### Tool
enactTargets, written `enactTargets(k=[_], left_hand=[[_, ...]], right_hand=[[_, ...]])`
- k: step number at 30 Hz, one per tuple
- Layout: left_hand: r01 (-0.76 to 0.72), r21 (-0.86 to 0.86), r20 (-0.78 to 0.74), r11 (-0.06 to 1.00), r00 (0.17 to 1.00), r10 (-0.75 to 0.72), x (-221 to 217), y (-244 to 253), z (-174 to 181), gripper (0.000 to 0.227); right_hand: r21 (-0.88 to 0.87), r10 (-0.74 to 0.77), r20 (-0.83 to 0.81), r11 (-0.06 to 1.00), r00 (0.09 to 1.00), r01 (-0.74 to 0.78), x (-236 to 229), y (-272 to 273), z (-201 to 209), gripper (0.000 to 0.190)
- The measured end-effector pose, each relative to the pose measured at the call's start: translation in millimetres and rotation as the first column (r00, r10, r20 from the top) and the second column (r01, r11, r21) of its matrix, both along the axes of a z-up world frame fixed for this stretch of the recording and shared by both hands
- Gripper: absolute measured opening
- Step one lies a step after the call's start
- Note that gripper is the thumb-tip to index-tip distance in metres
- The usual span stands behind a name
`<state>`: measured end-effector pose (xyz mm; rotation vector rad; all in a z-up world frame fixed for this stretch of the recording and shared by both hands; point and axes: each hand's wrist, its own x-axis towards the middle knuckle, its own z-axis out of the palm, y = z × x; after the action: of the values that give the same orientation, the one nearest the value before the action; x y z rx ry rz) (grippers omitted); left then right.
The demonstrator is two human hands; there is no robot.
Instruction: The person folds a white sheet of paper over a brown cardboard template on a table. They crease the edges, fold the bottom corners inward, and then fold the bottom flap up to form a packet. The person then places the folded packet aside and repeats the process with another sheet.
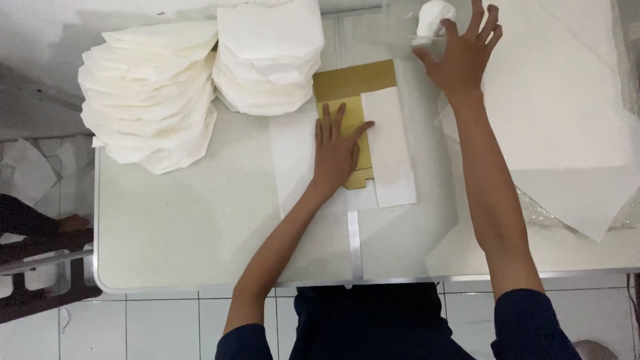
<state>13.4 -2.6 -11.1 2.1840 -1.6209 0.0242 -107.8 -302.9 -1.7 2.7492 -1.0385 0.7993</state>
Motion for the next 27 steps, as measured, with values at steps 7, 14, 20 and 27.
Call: enactTargets(k=[7, 14, 20, 27], left_hand=[[-0.03, -0.085, 0.058, 0.996, 0.998, 0.035, 6, -16, 4, 0.05], [-0.018, -0.069, -0.009, 0.997, 1.0, 0.018, 7, -16, 3, 0.052], [-0.017, -0.066, -0.025, 0.998, 1.0, 0.015, 7, -16, 8, 0.054], [-0.027, 0.183, -0.047, 0.983, 0.998, 0.036, 11, -19, 6, 0.056]], right_hand=[[-0.001, 0.047, -0.057, 0.999, 0.997, -0.047, -2, 7, 5, 0.055], [-0.028, 0.107, -0.051, 0.994, 0.993, -0.109, -1, -3, 6, 0.044], [0.123, 0.312, 0.269, 0.927, 0.911, -0.354, -13, 93, 28, 0.023], [0.373, 0.429, 0.329, 0.759, 0.841, -0.533, -41, 180, 17, 0.028]])
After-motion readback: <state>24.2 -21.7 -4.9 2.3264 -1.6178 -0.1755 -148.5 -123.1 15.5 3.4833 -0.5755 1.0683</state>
